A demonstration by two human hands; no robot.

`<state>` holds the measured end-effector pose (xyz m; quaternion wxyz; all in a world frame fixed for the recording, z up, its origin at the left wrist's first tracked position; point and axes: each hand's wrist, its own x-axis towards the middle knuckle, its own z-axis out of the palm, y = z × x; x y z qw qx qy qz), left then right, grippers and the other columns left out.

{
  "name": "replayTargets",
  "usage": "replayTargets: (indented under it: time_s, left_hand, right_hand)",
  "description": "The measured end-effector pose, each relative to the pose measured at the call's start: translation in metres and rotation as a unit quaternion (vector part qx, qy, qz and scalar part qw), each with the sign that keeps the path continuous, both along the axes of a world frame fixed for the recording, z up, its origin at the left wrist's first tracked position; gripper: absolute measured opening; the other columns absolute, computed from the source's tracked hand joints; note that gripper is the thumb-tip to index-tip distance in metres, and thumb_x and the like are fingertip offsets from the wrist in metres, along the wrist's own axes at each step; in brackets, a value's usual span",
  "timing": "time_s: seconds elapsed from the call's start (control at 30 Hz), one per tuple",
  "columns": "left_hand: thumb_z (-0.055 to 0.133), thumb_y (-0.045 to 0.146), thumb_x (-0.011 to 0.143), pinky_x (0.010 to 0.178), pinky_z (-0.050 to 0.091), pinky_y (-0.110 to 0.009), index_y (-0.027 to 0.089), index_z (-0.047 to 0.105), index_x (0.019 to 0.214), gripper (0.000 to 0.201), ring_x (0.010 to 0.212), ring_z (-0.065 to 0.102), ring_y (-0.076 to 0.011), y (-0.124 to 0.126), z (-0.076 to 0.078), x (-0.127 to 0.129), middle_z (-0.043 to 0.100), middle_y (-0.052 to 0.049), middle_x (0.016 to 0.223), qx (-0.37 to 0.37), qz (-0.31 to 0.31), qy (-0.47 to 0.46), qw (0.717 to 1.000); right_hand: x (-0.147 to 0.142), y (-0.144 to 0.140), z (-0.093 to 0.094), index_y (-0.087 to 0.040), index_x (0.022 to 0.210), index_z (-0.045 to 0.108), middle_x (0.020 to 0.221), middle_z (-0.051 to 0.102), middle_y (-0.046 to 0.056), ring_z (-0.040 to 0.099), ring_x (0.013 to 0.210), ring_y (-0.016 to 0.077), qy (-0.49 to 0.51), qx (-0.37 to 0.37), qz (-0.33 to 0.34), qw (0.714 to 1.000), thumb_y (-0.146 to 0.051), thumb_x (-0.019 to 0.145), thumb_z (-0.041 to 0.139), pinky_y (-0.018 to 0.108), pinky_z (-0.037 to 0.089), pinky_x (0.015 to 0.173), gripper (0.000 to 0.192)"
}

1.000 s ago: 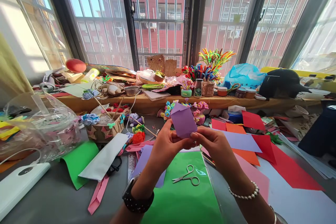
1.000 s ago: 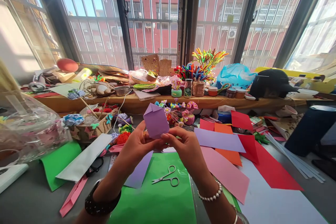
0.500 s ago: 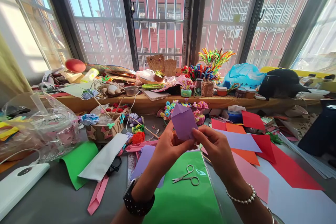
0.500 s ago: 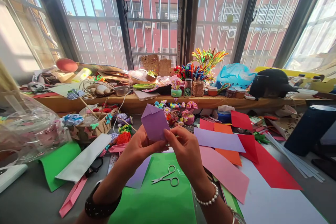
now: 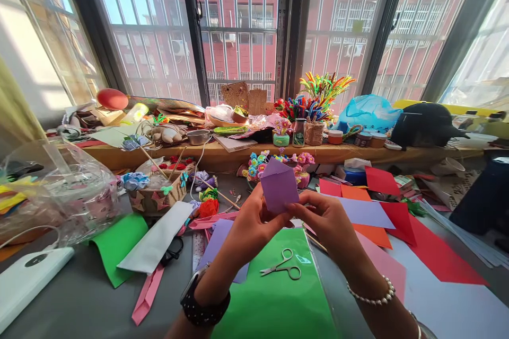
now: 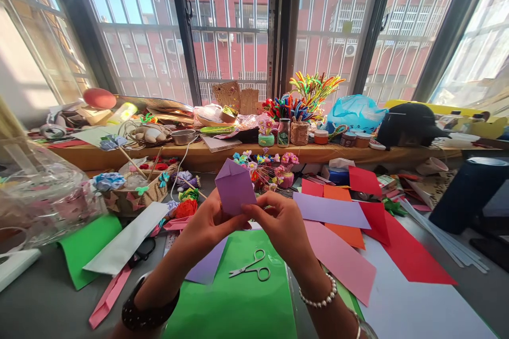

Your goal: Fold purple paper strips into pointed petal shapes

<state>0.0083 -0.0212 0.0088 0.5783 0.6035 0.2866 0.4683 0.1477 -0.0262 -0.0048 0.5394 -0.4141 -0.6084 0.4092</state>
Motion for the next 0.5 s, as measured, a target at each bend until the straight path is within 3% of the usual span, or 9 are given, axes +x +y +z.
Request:
replayTargets:
  time_s: [0.5]
  left_hand:
    - [0.063, 0.016, 0.068, 0.068, 0.048, -0.028, 0.016, 0.037, 0.098, 0.039, 0.071, 0.061, -0.0153, 0.0016, -0.0015, 0.0032, 0.061, -0.003, 0.084, -0.011, 0.012, -0.045, 0.999]
  right_hand:
    - [-0.0036, -0.0044, 0.0009, -0.016, 0.060, 0.059, 0.063, 0.052, 0.000, 0.045, 0.059, 0.0116, -0.012, 0.052, -0.030, 0.998, -0.033, 0.076, 0.053, 0.023, 0.037, 0.053, 0.025]
